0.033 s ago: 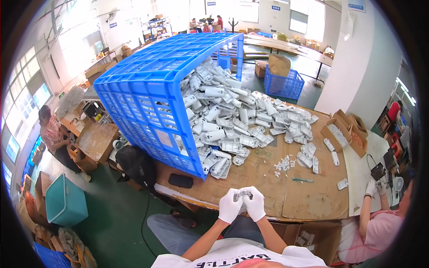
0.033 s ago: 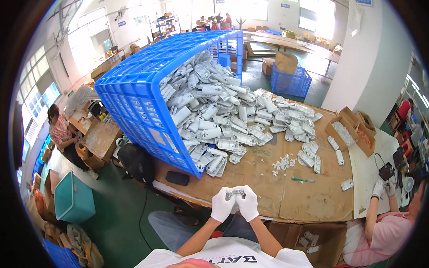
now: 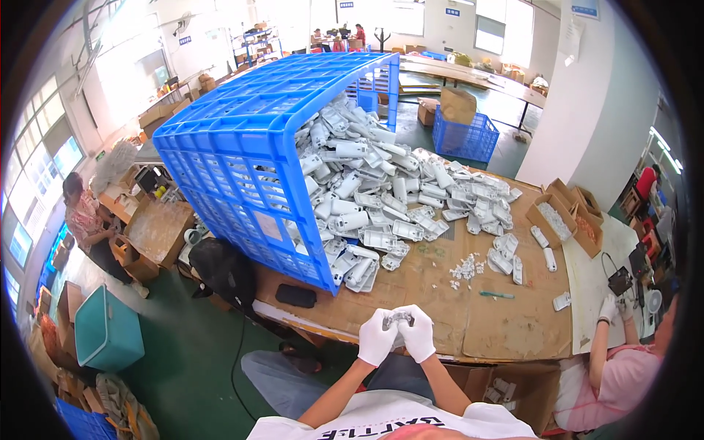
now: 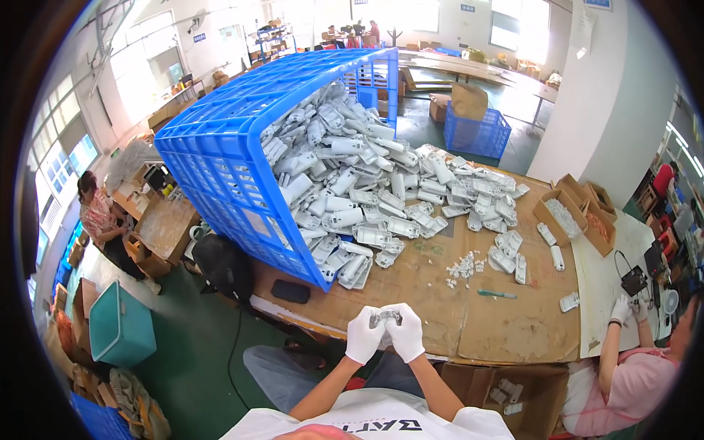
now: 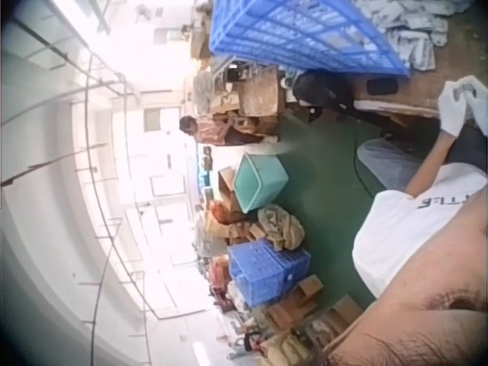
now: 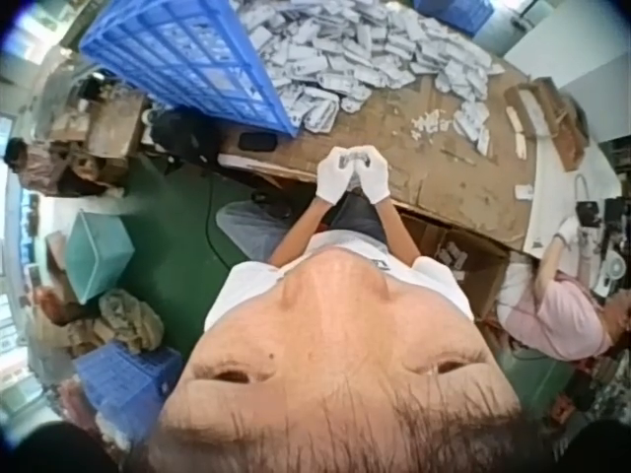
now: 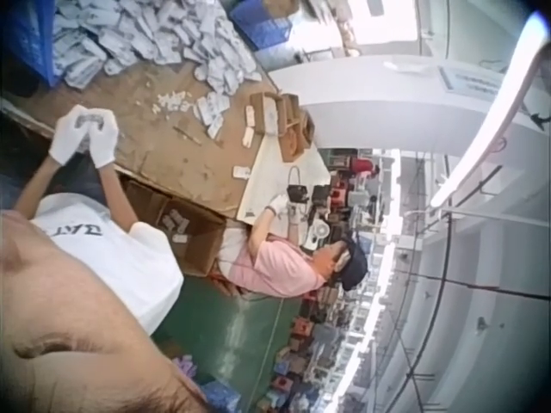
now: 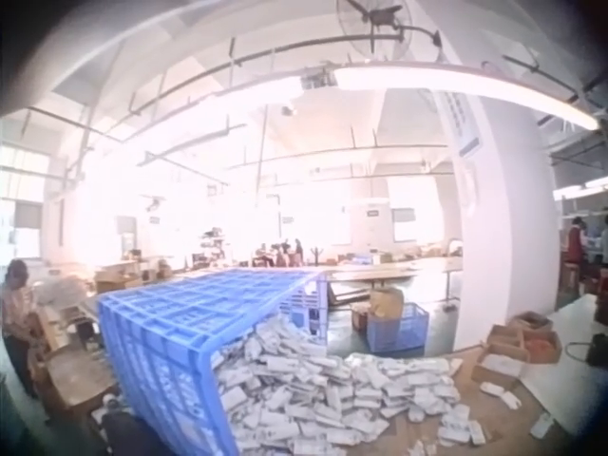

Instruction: The person picks up a remote control housing from a pile, inserts a small white component into it by hand, and places the assembly into a cardboard box.

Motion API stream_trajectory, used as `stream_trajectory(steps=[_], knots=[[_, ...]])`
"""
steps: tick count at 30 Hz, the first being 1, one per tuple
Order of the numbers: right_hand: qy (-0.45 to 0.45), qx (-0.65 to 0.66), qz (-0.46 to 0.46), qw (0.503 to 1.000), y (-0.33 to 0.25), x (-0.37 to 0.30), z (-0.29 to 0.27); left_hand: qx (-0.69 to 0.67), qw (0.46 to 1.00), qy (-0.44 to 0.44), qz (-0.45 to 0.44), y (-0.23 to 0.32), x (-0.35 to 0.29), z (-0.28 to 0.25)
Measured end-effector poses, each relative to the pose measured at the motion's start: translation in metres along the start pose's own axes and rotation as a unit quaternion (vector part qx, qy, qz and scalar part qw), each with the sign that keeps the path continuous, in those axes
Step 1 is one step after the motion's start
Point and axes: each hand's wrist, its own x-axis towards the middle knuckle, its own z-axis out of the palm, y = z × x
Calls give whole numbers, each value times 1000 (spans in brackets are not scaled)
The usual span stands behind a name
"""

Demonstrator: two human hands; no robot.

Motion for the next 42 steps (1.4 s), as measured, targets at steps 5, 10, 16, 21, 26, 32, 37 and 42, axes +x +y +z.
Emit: stream_trajectory(steps=[5,10,16,21,26,32,37,42], knots=[[-59,-30,30,997,-13,6,-11,9,1000,18,-11,11,0,3],[-22,191,83,978,-1,4,-4,41,999,10,1,16,5,2],[57,104,68,991,5,3,-2,30,998,-41,46,12,4,1],[15,61,38,997,-4,2,-3,41,998,-40,12,12,2,1],[25,81,52,995,-1,1,-5,37,998,-41,40,15,0,4],[25,98,58,993,-5,-3,-7,47,997,-55,30,17,-5,4],[5,112,52,992,-10,-4,-10,26,998,-50,29,19,-5,3],[35,76,38,996,3,-4,-5,44,997,-52,46,17,-7,5]])
